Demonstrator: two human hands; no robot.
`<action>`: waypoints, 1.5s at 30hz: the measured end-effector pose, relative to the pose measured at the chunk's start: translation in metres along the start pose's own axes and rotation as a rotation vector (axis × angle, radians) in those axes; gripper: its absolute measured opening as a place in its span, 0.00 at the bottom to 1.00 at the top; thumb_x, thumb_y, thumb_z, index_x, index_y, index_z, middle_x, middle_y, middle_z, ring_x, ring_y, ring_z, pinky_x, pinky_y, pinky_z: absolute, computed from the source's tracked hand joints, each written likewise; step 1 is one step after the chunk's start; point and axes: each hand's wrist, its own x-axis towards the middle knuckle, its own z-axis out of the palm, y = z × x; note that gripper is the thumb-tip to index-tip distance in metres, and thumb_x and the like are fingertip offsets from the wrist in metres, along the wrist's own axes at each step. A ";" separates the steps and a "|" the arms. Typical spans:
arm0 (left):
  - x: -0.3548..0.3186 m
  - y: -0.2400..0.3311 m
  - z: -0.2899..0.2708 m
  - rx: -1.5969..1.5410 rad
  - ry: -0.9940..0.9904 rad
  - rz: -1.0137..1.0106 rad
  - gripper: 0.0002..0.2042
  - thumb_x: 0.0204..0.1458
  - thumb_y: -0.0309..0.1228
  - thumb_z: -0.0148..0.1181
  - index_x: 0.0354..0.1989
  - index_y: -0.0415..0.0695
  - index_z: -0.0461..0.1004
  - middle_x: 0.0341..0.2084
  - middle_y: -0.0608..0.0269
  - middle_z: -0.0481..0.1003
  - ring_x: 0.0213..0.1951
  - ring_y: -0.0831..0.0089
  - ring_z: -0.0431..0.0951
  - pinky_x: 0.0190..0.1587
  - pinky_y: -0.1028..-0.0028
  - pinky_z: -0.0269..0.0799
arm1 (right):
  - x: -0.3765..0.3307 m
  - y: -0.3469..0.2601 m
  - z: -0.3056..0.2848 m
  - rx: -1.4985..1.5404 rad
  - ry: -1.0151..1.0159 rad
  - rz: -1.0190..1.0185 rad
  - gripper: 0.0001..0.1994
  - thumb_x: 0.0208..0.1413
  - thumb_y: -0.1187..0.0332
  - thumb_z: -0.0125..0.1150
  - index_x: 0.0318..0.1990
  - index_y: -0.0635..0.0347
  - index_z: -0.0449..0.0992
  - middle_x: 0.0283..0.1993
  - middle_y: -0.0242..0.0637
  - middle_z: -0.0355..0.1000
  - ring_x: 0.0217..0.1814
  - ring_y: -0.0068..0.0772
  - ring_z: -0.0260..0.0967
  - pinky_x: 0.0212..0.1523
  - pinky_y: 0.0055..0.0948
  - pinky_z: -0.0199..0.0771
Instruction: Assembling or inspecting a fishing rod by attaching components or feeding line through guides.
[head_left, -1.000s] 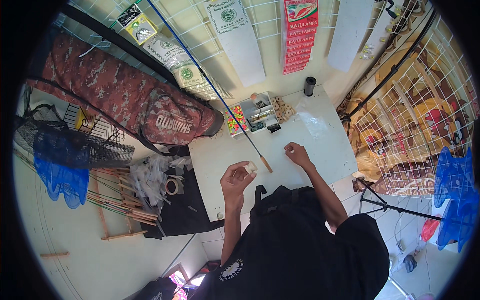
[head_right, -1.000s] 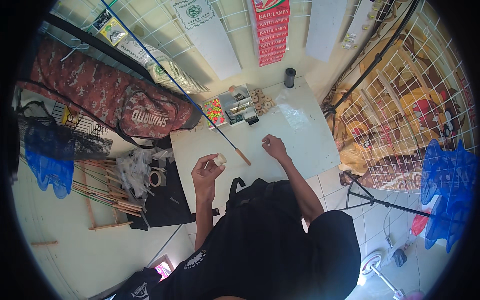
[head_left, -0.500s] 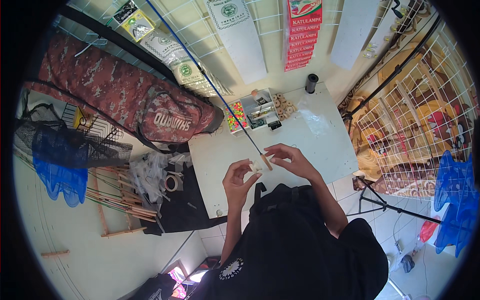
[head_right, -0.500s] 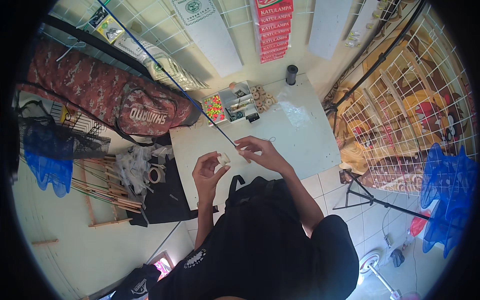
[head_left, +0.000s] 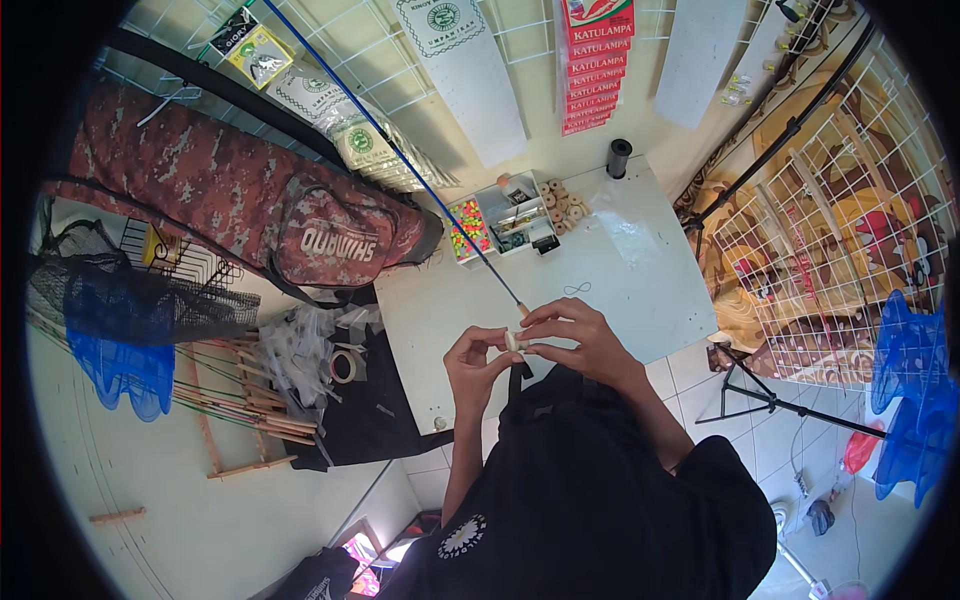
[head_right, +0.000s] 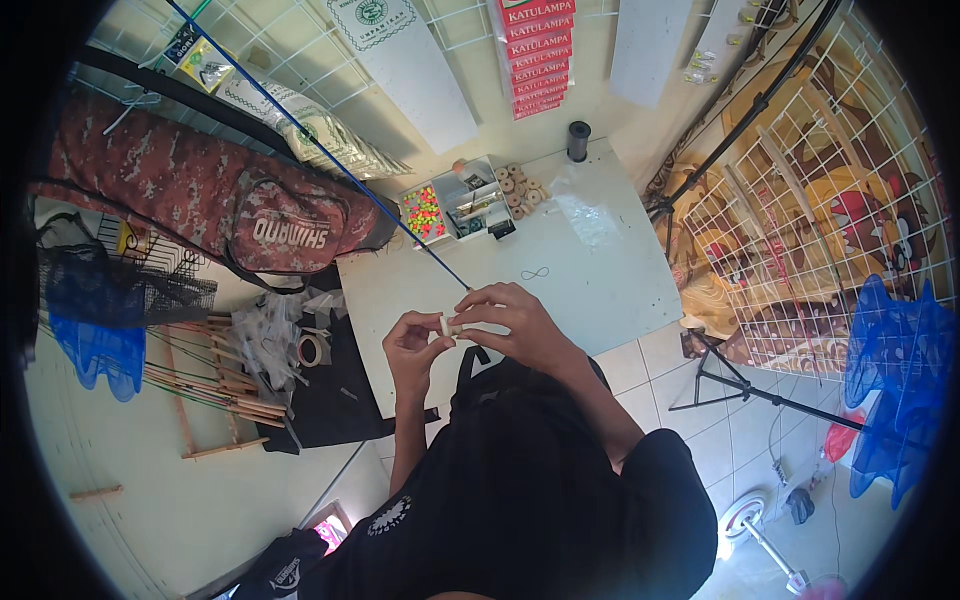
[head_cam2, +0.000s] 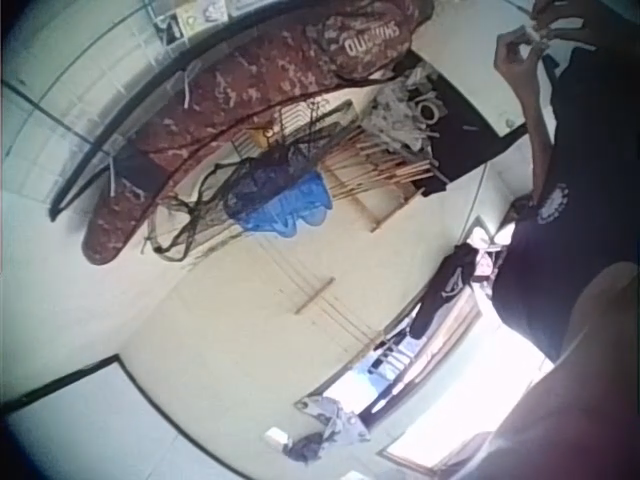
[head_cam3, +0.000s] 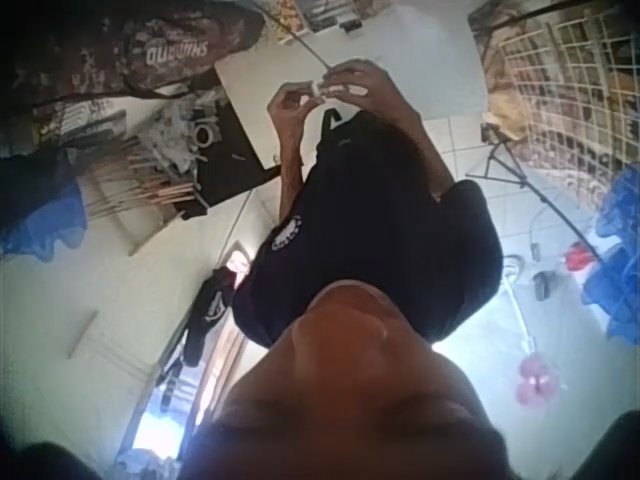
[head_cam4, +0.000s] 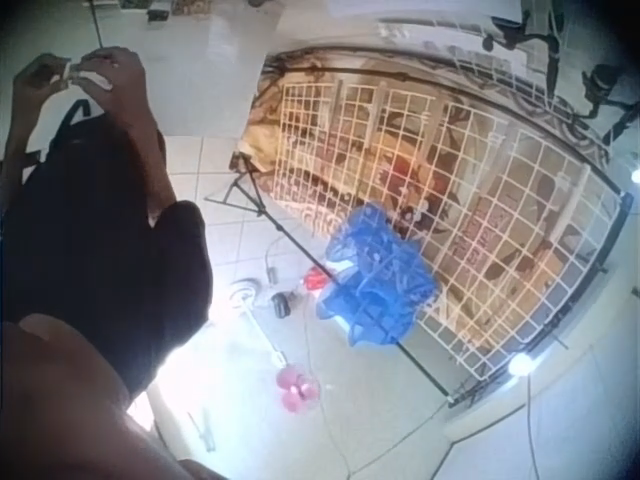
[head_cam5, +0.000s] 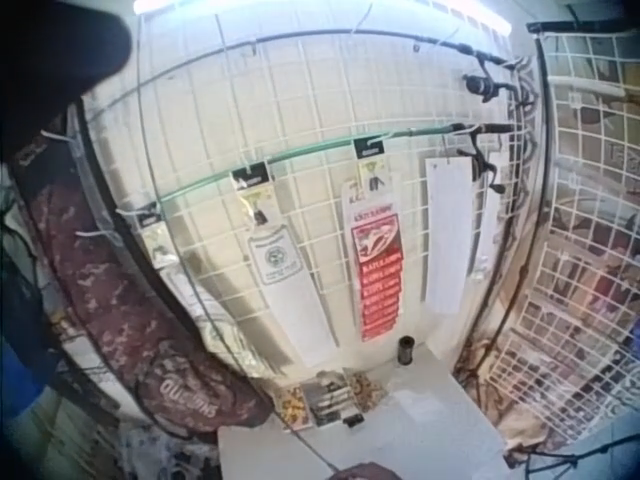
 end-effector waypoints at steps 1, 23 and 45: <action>0.000 0.000 0.000 0.015 -0.005 -0.006 0.19 0.36 0.14 0.71 0.39 0.33 0.75 0.32 0.60 0.75 0.36 0.73 0.76 0.43 0.73 0.73 | 0.000 0.000 0.000 -0.045 0.006 -0.020 0.11 0.45 0.71 0.69 0.40 0.53 0.82 0.43 0.30 0.76 0.46 0.32 0.72 0.47 0.32 0.70; -0.003 -0.006 0.004 -0.009 -0.089 -0.106 0.19 0.41 0.13 0.69 0.41 0.36 0.71 0.38 0.59 0.74 0.41 0.74 0.77 0.48 0.74 0.74 | -0.013 0.020 0.012 0.296 -0.011 0.367 0.12 0.52 0.72 0.64 0.45 0.58 0.81 0.34 0.39 0.78 0.33 0.27 0.75 0.39 0.26 0.75; -0.006 -0.015 0.006 0.187 -0.047 -0.031 0.17 0.40 0.15 0.71 0.37 0.37 0.69 0.36 0.60 0.73 0.42 0.73 0.77 0.49 0.72 0.73 | -0.021 0.021 0.029 0.239 0.150 0.444 0.07 0.50 0.73 0.67 0.37 0.63 0.82 0.34 0.40 0.78 0.36 0.30 0.78 0.41 0.27 0.76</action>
